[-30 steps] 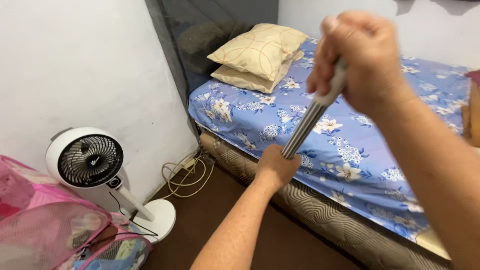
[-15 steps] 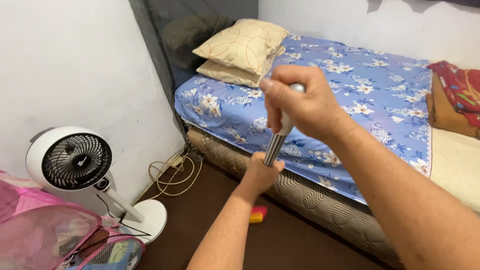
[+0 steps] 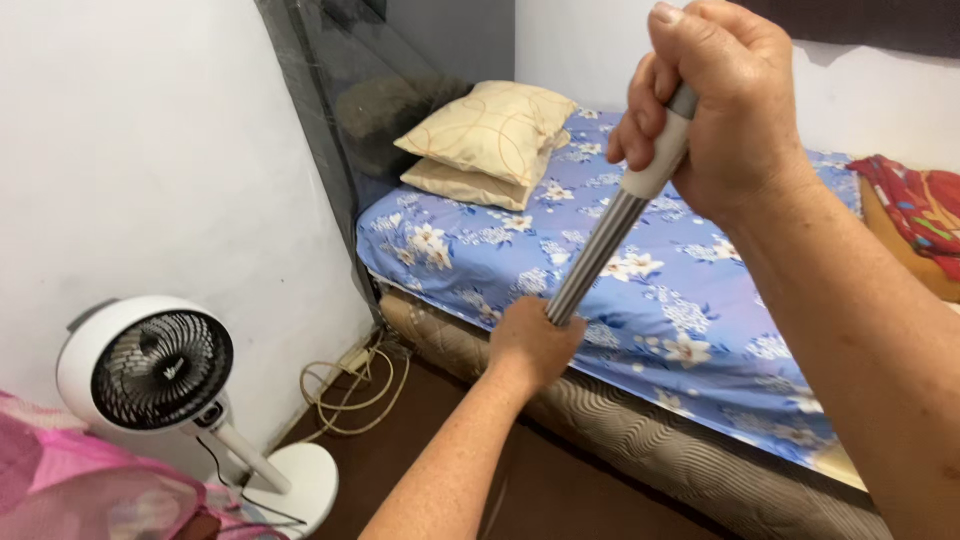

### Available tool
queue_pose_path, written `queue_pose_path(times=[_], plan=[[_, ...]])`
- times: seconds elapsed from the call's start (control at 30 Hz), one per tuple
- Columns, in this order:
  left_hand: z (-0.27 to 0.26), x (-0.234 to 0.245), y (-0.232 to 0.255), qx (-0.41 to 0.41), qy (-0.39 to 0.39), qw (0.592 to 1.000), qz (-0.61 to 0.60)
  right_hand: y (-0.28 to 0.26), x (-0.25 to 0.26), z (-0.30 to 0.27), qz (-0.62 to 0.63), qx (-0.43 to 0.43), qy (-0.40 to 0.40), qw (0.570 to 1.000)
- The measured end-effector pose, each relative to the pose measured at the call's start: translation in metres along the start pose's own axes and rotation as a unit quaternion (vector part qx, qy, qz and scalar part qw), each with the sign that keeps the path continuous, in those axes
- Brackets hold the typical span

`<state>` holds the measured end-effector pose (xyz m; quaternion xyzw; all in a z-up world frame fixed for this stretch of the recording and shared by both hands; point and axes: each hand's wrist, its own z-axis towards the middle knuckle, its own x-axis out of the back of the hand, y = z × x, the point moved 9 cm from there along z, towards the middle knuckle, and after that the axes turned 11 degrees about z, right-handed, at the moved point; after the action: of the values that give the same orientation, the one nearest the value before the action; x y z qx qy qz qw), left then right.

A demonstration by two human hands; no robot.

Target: The person sweeps the bedroom floor with a broom, moving it back and forth across the carpeted area near the bed and storage drawers. The person repeatedly sweeps the same floor area without visible debris removal.

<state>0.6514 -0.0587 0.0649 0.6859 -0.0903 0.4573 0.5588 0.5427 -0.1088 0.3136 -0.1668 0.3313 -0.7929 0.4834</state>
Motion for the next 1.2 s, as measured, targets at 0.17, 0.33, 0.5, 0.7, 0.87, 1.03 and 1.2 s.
queue_pose_path(times=[0.17,0.33,0.5,0.7,0.87,1.03,1.2], plan=[[0.057,0.041,-0.076,-0.01,0.104,0.994,-0.039,0.054,-0.044,0.013,-0.009,0.006,-0.017,1.0],[0.108,0.037,-0.163,-0.088,0.01,0.992,-0.094,0.152,-0.114,-0.003,-0.089,-0.068,0.0,0.994],[0.098,0.007,-0.19,-0.108,-0.026,0.973,-0.203,0.205,-0.128,0.007,-0.174,-0.164,0.017,0.971],[0.087,0.025,-0.133,-0.032,-0.069,0.974,-0.211,0.146,-0.088,0.062,-0.107,-0.125,0.048,0.985],[0.093,0.059,-0.104,-0.03,-0.069,0.992,-0.098,0.096,-0.087,0.077,0.007,-0.078,0.072,0.994],[0.116,0.07,-0.14,-0.127,-0.01,0.988,-0.09,0.121,-0.123,0.057,-0.104,-0.057,0.03,0.992],[0.118,0.011,-0.185,-0.039,-0.102,0.972,-0.206,0.179,-0.147,0.029,-0.221,-0.129,0.026,0.966]])
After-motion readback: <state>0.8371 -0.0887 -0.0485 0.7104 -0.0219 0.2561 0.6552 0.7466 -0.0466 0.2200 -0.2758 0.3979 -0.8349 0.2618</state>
